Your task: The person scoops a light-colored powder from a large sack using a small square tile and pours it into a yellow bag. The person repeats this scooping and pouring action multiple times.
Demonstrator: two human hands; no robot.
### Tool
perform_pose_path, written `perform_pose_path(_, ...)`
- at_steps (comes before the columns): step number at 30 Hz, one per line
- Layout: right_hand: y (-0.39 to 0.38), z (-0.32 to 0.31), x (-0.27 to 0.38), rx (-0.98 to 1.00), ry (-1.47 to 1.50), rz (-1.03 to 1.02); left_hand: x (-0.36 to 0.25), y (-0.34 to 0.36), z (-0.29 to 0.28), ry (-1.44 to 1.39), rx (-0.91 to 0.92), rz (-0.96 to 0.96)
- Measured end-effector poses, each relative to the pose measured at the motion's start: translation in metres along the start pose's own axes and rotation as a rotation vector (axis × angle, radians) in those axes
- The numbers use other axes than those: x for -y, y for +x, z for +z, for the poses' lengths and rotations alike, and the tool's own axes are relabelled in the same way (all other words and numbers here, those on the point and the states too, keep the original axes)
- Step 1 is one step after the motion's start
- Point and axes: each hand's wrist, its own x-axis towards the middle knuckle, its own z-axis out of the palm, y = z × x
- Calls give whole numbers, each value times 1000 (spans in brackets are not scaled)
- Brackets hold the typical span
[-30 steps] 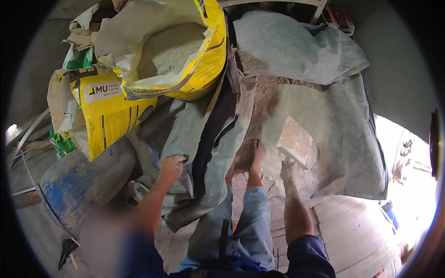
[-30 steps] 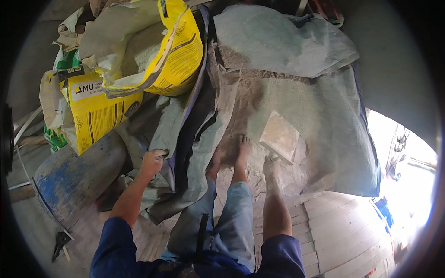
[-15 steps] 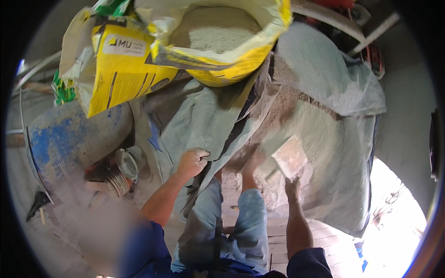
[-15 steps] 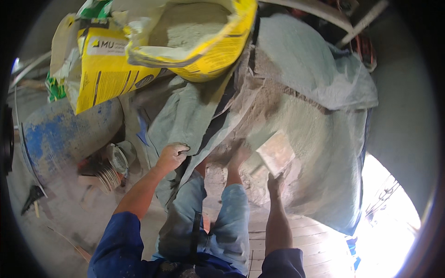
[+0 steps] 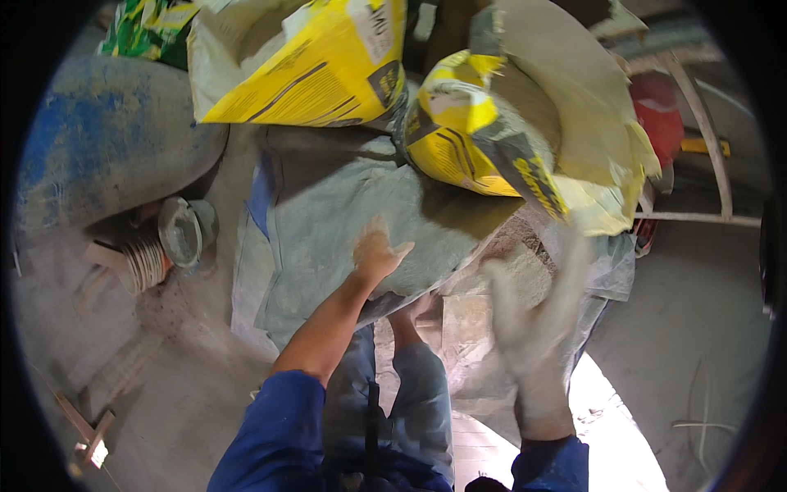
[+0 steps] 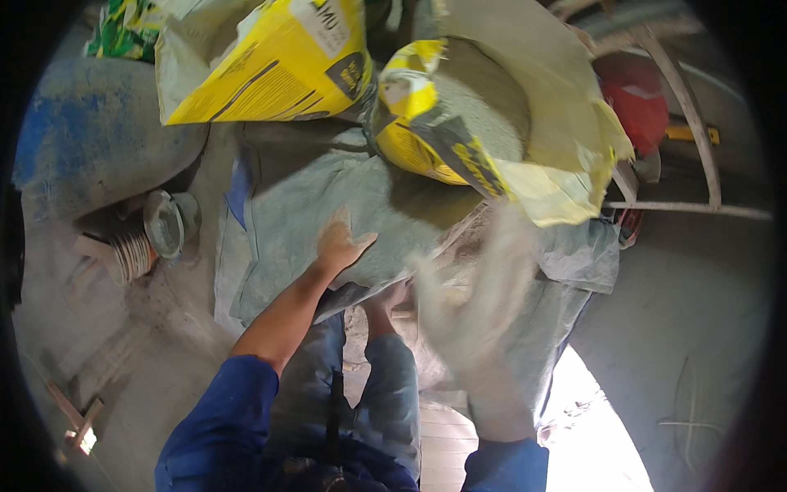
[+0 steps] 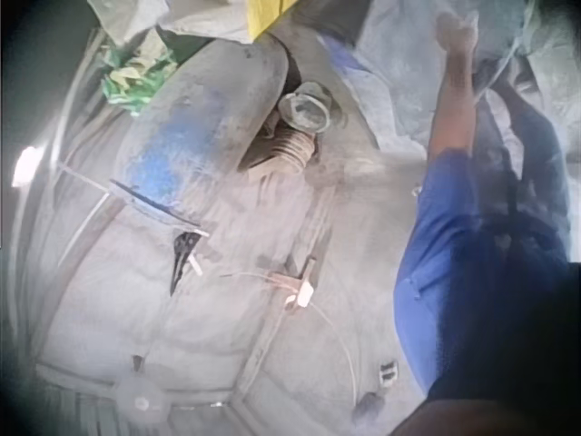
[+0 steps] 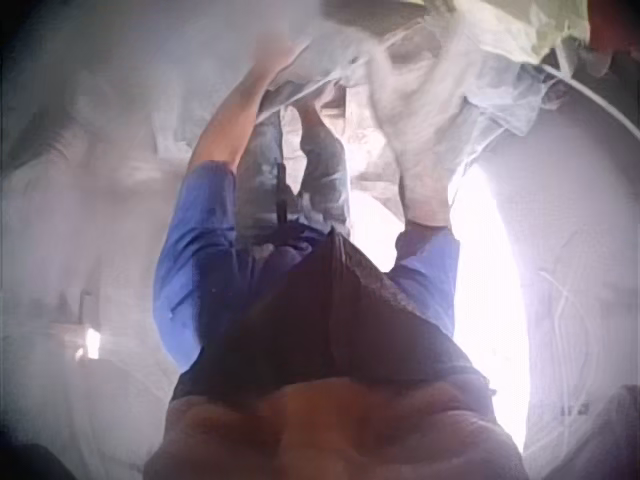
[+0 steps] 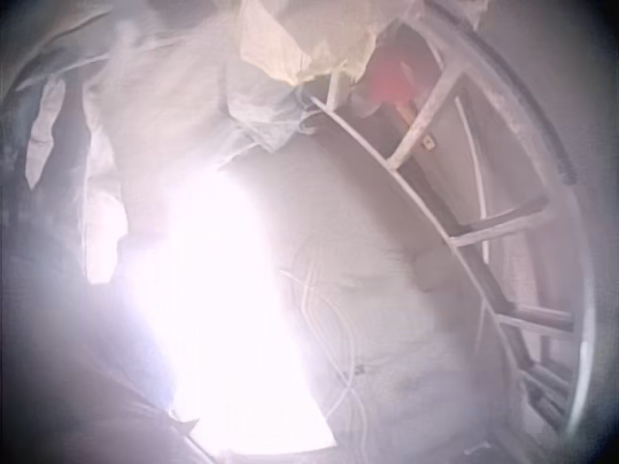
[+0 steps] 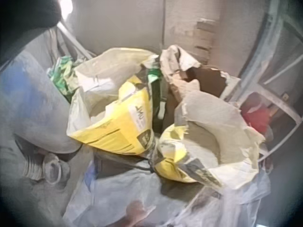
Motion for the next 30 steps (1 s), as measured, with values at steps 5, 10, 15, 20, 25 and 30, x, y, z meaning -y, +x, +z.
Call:
perform_pose_path(5, 102, 22, -14, 232, -429, 64, 1, 25, -1, 91, 149, -113)
perform_pose_path(10, 113, 53, -35, 642, -347, 231, 4, 50, -13, 124, 305, -204)
perform_pose_path(15, 111, 58, -34, 964, 71, 506, 15, 67, 5, 106, 458, -305)
perform_pose_path(20, 126, 23, -14, 801, 373, 560, 30, 69, 32, 58, 538, -391)
perform_pose_path(25, 148, -6, -30, 729, 485, 637, 34, 57, 54, -9, 569, -216)
perform_pose_path(30, 203, -33, -30, 759, -89, 245, 17, 45, 48, -122, 391, -203)
